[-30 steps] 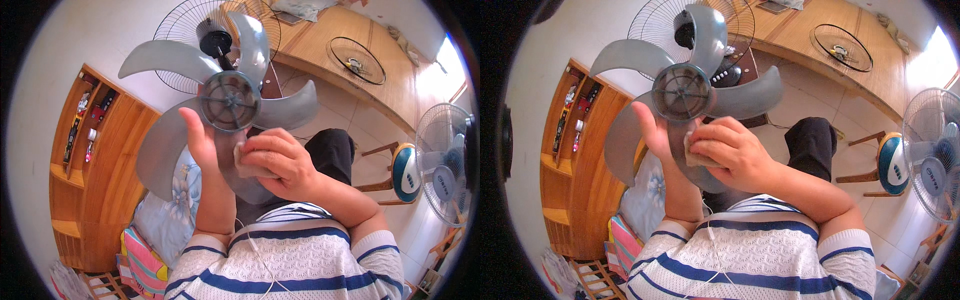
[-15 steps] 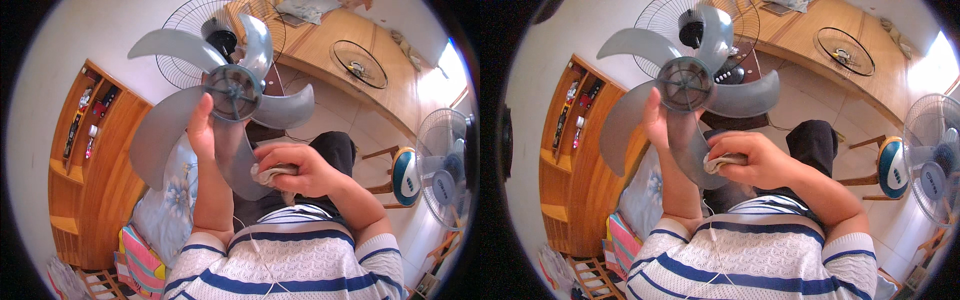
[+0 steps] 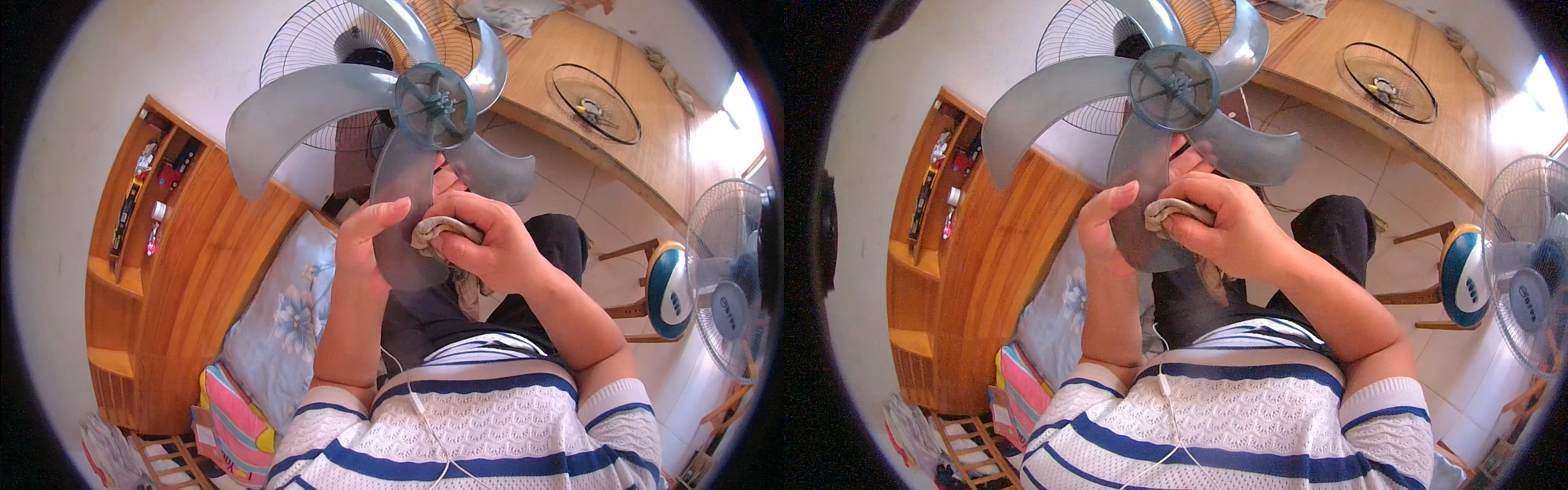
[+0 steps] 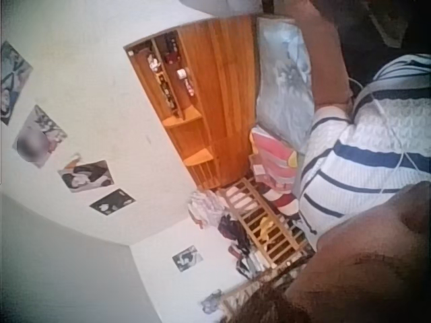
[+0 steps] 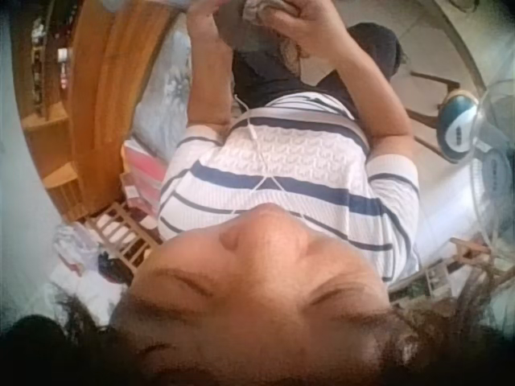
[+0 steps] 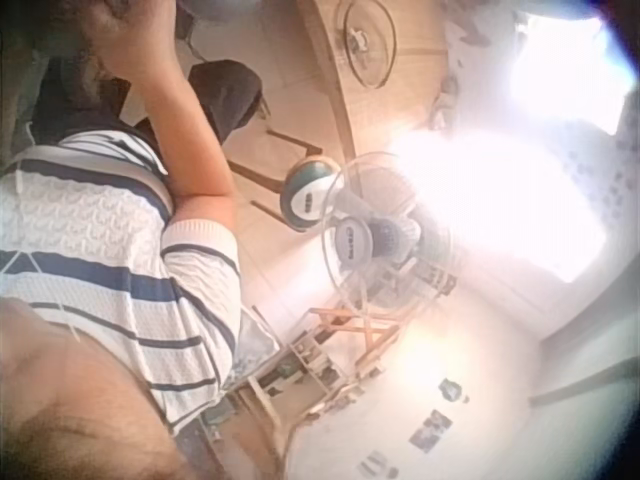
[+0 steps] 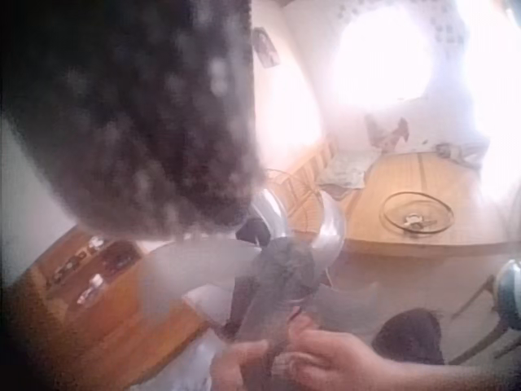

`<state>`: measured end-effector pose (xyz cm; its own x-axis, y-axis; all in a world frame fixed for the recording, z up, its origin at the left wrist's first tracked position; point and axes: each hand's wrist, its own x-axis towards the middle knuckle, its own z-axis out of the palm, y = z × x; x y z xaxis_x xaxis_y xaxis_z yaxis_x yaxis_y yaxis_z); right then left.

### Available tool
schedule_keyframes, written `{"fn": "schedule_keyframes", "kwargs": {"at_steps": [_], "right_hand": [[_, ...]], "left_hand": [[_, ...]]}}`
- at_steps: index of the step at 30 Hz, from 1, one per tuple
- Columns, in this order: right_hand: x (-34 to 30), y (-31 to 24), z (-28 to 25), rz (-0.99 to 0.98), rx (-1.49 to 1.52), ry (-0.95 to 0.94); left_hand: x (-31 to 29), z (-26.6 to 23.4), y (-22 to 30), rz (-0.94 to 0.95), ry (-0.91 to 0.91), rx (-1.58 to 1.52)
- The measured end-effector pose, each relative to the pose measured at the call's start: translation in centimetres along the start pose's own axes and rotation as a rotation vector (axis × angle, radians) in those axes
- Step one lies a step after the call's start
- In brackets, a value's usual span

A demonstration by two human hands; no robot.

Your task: The person wipes the base of a standing fan with a cloth, then removes the fan blade and wipes each blade and the central hub with the cloth.

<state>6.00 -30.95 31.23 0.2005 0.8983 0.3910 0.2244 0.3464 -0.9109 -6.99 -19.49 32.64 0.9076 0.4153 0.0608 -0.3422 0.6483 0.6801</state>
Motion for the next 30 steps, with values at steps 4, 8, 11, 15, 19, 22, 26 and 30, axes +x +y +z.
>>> {"fn": "schedule_keyframes", "kwargs": {"at_steps": [4, 8, 11, 15, 19, 22, 26, 30], "right_hand": [[0.3, 0.3, -0.4, -0.308, -0.236, 0.219], [0.1, -1.4, -1.4, -0.455, -0.385, 0.391], [1.2, -1.5, 0.6, -0.628, -0.521, 0.374], [1.5, 0.5, 3.4, -0.545, -0.626, 0.364], [1.0, 1.4, 4.4, -0.604, -0.581, 0.324], [0.8, 1.3, 3.7, -0.593, -0.597, 0.337], [0.7, 1.2, 2.5, -0.525, -0.626, 0.363], [2.9, 0.0, 2.6, -0.545, -0.596, 0.371]], "left_hand": [[0.3, -1.2, 1.1, 0.073, 0.022, 0.078], [0.2, -0.8, 1.3, 0.131, 0.018, 0.051], [0.8, 0.0, -0.2, 0.19, 0.001, 0.129], [1.5, 1.5, -1.6, 0.298, -0.064, 0.02], [1.2, 0.5, -1.4, 0.438, 0.011, 0.078], [0.8, 0.5, -1.7, 0.47, -0.031, 0.007], [0.3, 0.1, -1.6, 0.461, -0.083, 0.081], [0.0, -0.4, -2.3, 0.371, -0.069, 0.162]]}}
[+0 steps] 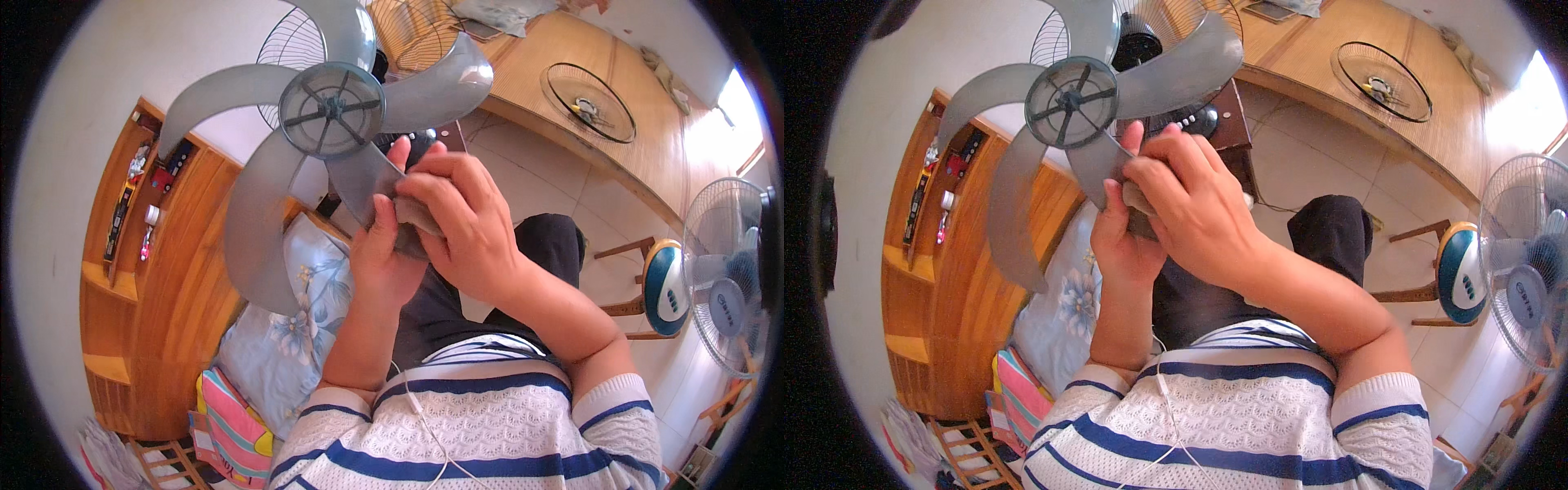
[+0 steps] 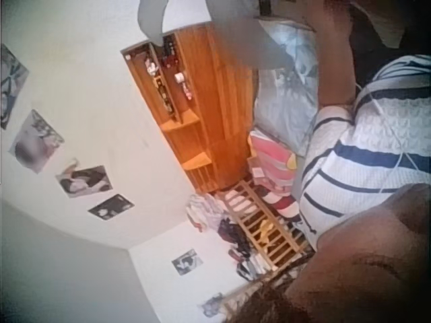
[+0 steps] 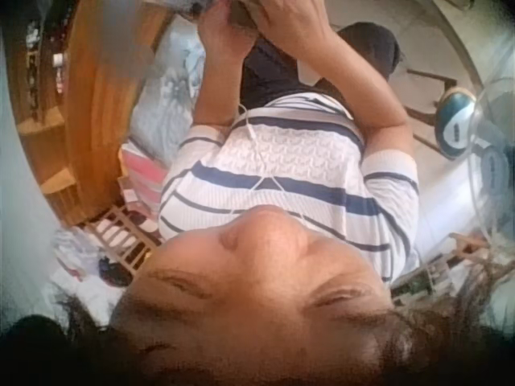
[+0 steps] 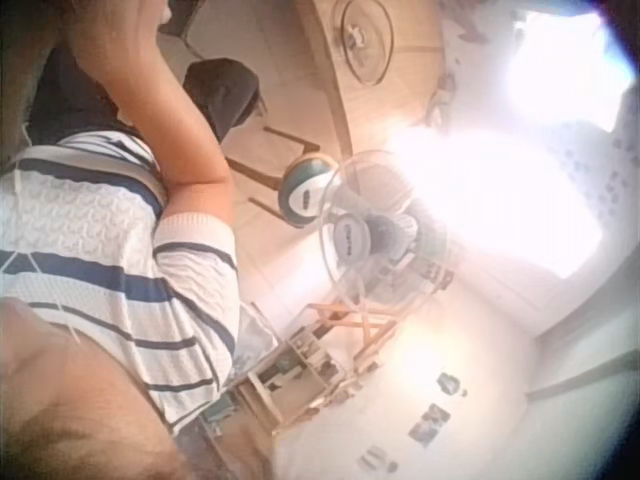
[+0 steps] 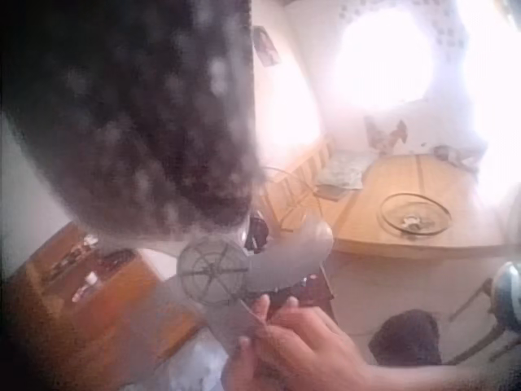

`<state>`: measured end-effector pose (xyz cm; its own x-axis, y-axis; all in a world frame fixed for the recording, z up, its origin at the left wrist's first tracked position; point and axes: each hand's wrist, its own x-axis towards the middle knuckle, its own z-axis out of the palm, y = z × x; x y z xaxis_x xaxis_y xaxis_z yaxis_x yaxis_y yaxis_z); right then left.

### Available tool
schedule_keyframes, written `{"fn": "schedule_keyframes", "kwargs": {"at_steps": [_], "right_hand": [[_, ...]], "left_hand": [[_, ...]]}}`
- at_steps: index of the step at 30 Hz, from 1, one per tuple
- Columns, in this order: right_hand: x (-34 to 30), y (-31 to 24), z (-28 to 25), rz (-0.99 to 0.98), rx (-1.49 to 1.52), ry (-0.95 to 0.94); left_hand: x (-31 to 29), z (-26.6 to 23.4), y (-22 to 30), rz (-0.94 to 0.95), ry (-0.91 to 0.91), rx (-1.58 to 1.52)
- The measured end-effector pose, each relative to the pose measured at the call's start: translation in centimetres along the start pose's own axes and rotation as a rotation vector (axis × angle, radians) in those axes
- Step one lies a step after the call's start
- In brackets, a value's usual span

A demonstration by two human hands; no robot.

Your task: The person wipes the base of a standing fan with a cloth, then removes the fan blade and wipes each blade and the central hub with the cloth.

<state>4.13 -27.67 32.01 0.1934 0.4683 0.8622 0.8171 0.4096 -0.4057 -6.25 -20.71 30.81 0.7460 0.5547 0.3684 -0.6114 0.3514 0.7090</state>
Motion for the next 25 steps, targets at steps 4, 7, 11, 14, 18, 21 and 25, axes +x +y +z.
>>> {"fn": "schedule_keyframes", "kwargs": {"at_steps": [4, 7, 11, 14, 18, 21, 25], "right_hand": [[1.3, 0.0, 0.3, -0.044, 0.024, -0.006], [-0.3, 0.0, 0.0, -0.066, -0.032, -0.05], [-3.0, 0.4, 0.4, 0.019, -0.017, -0.029], [-3.9, 1.0, -0.5, 0.114, -0.024, -0.034], [-4.4, 1.8, -1.6, 0.194, 0.023, 0.119], [-2.7, 1.1, -2.9, 0.146, 0.082, 0.234], [-2.8, 1.1, -0.4, 0.138, 0.06, 0.143]], "left_hand": [[-0.5, 0.2, 0.4, 0.018, -0.024, 0.016], [-0.3, 0.2, 0.4, 0.118, -0.109, -0.046], [-0.2, 0.2, 0.8, 0.199, 0.003, -0.091], [-0.2, 0.2, 1.3, 0.276, 0.042, -0.02], [-0.4, -0.4, 2.4, 0.343, -0.009, 0.161], [-0.6, 0.0, 1.6, 0.338, -0.047, 0.122], [0.1, 0.7, -0.3, 0.378, -0.226, -0.024]]}}
